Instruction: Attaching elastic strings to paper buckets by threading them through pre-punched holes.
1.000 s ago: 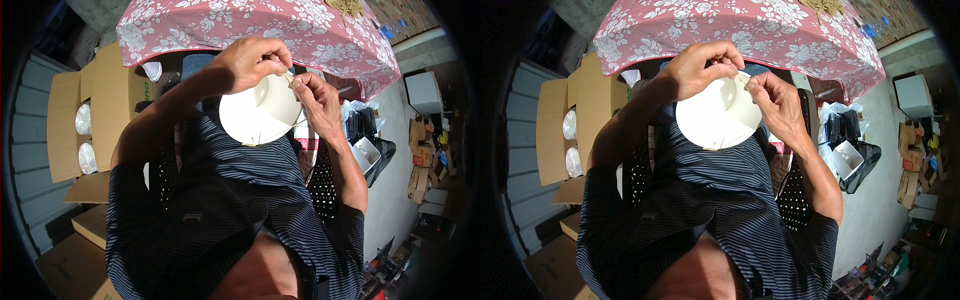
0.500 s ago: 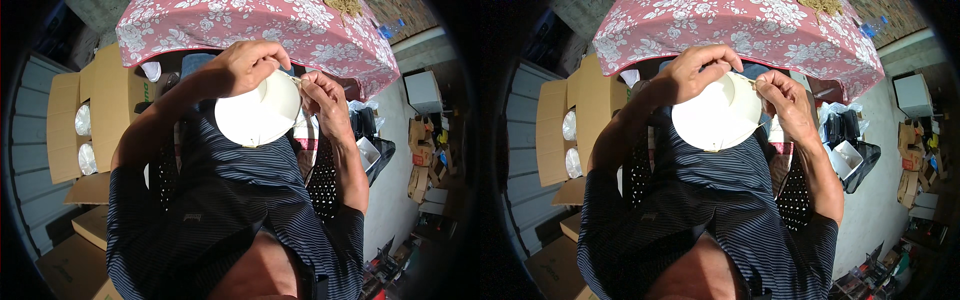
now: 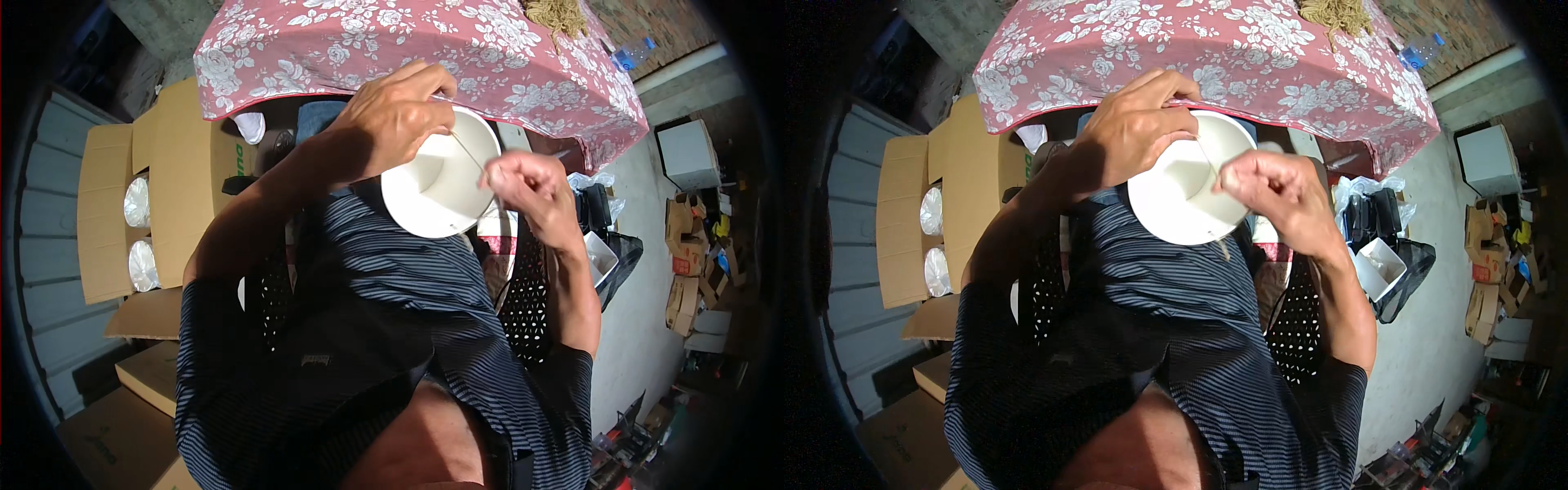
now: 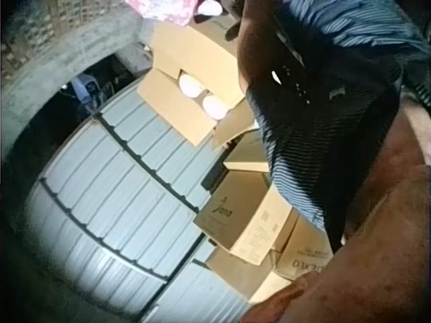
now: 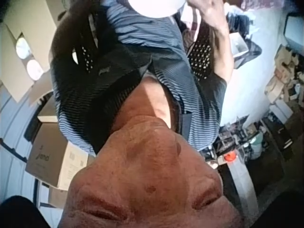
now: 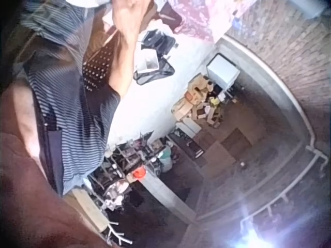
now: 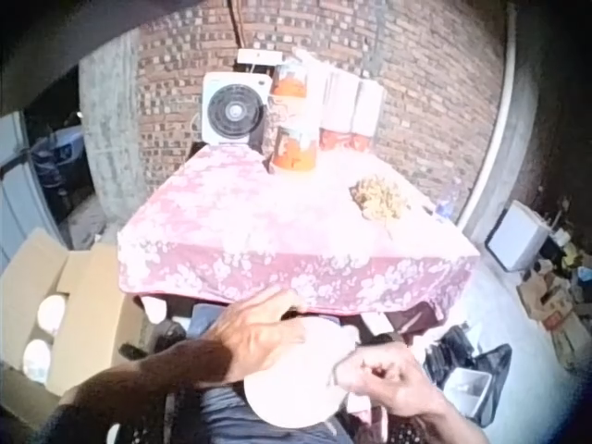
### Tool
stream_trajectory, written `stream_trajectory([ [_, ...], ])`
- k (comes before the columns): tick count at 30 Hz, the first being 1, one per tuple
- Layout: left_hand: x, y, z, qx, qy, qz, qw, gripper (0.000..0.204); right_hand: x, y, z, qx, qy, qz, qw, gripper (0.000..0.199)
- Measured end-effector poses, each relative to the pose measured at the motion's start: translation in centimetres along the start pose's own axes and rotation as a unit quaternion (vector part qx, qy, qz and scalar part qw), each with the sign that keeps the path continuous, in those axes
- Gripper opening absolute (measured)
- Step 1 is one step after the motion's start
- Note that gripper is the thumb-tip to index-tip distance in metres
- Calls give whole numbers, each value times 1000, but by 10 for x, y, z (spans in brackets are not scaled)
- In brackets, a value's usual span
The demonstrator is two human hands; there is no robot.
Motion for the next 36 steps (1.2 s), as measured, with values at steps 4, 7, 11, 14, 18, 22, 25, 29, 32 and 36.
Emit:
stream_trajectory([
  [4, -7, 3, -4, -29, -21, -76, 996, 12, -10, 5, -14, -89, -95, 67, 989, 22],
  [7, 5, 4, -2, -16, -19, -102, 994, 11, -11, -3, -14, -23, -125, 165, 978, 24],
  [11, 2, 11, -14, -14, -86, -153, 984, 19, -6, -30, -1, 180, -8, 223, 958, 22],
  [14, 8, 14, -18, 16, -92, -130, 987, 23, 44, -50, 12, 167, 74, 184, 966, 18],
  [18, 3, 13, -31, 6, -119, -82, 989, 31, 119, -50, 30, 124, 119, 206, 963, 19],
  [22, -16, 12, -53, 9, -185, -109, 977, 34, 125, -37, 31, 186, 115, 186, 958, 11],
  [25, -31, 16, -61, 35, -206, -119, 971, 32, 130, -32, 33, 204, 104, 148, 962, 14],
  [29, -56, 22, -52, 26, -226, -99, 969, 27, 89, -61, 32, 218, -51, -176, 958, 20],
  [32, -53, -8, -53, 55, -264, -79, 960, 22, -29, -22, 25, 253, -271, -316, 873, 19],
  [36, -66, -39, -50, 51, -328, -63, 941, 21, -69, 48, 30, -77, -345, -475, 806, 56],
])
Point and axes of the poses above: each hand's wrist, its own z-axis towards the middle knuckle, its own y-axis out of the palm, x = y × z, the point moved 5 cm from there along z, towards the middle knuckle
